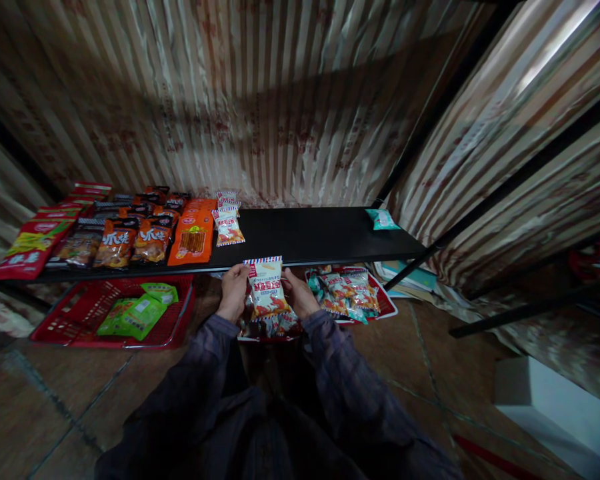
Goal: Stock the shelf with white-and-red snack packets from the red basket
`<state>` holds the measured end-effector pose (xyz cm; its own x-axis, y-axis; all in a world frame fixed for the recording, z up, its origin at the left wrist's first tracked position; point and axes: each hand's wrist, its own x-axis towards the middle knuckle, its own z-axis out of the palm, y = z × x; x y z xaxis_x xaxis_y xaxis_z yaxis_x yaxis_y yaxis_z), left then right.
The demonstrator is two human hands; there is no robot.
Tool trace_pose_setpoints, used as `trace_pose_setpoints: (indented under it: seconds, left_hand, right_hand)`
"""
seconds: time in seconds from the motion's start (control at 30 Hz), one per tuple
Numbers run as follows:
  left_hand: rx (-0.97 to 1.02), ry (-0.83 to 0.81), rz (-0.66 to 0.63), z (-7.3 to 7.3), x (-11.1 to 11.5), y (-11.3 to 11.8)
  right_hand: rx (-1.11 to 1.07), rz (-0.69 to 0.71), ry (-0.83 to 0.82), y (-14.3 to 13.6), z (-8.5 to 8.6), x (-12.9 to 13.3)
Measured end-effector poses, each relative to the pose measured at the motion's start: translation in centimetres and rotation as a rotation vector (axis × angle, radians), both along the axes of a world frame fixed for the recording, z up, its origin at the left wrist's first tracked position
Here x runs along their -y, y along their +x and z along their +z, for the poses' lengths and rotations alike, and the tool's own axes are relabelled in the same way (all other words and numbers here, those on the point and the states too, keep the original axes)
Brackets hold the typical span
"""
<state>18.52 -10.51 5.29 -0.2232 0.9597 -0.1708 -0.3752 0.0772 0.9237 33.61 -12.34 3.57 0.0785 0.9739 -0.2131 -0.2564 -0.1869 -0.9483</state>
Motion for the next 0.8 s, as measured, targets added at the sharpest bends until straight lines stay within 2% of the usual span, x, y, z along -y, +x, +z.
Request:
trace_pose_setpoints:
  seconds: [0.1, 0.2, 0.37, 0.53, 0.8]
  left_hand:
    - [0.017, -0.010, 0.076, 0.4, -1.3, -0.3]
    - [0.036, 0.004, 0.136, 0.5, -2.3, -0.6]
    - [0.080, 0.000, 0.171, 0.9, -2.9, -0.5]
    - [0.075, -0.013, 0.199, 1.0, -3.1, -0.5]
    - [0.148, -0.041, 0.236, 1.2, -3.7, -1.1]
  right_hand:
    - [-0.157, 0.040, -0.097, -0.2, -0.7, 1.6]
    - [-0.246, 0.009, -0.150, -0.6, -1.6, 2.8]
    - [-0.297, 0.002, -0.068, -1.9, -2.4, 3.4]
    - [-0.340, -0.071, -0.088, -2.8, -1.9, 3.2]
    - [-0.308, -0.100, -0.031, -3.4, -0.8, 4.0]
